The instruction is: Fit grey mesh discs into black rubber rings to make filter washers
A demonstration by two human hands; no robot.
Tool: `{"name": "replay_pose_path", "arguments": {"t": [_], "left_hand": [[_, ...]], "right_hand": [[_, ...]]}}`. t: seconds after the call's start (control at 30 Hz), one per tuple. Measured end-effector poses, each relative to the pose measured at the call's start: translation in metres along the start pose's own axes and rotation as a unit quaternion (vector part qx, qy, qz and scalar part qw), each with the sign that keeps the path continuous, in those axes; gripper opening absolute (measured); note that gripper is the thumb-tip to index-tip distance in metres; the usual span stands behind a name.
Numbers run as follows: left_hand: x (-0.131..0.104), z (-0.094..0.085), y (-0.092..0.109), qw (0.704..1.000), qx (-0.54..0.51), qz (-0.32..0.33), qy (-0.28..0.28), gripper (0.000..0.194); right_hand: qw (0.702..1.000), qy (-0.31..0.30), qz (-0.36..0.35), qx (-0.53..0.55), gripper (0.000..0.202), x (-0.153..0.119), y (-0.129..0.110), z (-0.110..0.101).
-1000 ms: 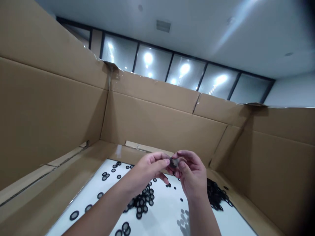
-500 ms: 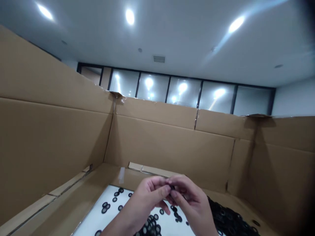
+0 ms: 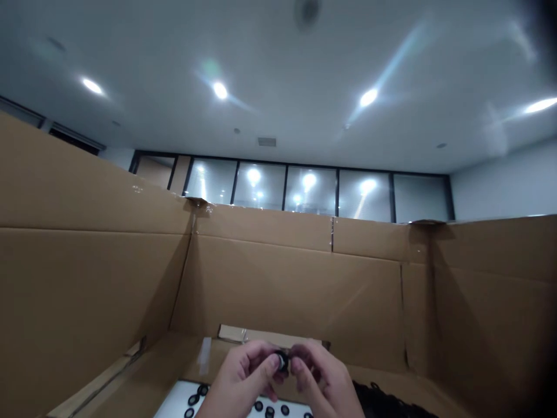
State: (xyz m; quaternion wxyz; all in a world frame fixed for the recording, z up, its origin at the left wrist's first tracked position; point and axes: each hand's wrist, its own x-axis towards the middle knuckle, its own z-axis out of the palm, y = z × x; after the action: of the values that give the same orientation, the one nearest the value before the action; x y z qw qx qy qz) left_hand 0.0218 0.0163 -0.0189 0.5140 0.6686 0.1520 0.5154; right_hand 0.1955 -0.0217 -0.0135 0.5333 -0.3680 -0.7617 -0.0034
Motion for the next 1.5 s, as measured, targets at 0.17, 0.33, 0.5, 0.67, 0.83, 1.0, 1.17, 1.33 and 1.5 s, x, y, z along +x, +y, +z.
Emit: {"name": "replay_pose_path", "arguments": {"t": [0.17, 0.33, 0.5, 0.67, 0.83, 1.0, 1.17, 1.33, 1.5], "left_hand": [[-0.009, 0.004, 0.009, 0.999, 0.041, -0.028, 0.015, 0.033], [-0.018, 0.008, 0.022, 0.997, 0.064, -0.038, 0.009, 0.028], [-0.023, 0.009, 0.029, 0.996, 0.084, -0.018, 0.016, 0.022], [-0.022, 0.008, 0.032, 0.998, 0.059, -0.019, 0.009, 0.021], [-0.018, 0.002, 0.036, 0.997, 0.050, -0.053, 0.009, 0.021], [-0.016, -0.004, 0.039, 0.993, 0.067, -0.095, -0.030, 0.021], [-0.016, -0.008, 0.035, 0.989, 0.048, -0.121, -0.072, 0.022], [-0.015, -0.011, 0.034, 0.985, 0.060, -0.132, -0.098, 0.020], [-0.017, -0.013, 0.038, 0.980, 0.082, -0.154, -0.093, 0.015]], "right_hand": [[0.998, -0.021, 0.052, -0.034, 0.035, -0.002, -0.013, 0.001], [0.995, -0.028, 0.090, 0.022, 0.029, -0.004, -0.024, 0.001], [0.993, -0.029, 0.104, 0.043, 0.024, -0.004, -0.032, -0.001], [0.988, -0.042, 0.128, 0.074, 0.029, 0.003, -0.037, -0.004], [0.990, -0.065, 0.119, 0.037, 0.032, 0.008, -0.033, 0.000], [0.995, -0.094, 0.044, -0.003, 0.034, 0.007, -0.025, 0.002], [0.995, -0.098, 0.009, 0.012, 0.036, 0.006, -0.020, 0.001], [0.994, -0.104, -0.009, 0.029, 0.037, 0.005, -0.018, 0.003], [0.993, -0.117, -0.016, 0.019, 0.036, 0.005, -0.014, 0.005]]}}
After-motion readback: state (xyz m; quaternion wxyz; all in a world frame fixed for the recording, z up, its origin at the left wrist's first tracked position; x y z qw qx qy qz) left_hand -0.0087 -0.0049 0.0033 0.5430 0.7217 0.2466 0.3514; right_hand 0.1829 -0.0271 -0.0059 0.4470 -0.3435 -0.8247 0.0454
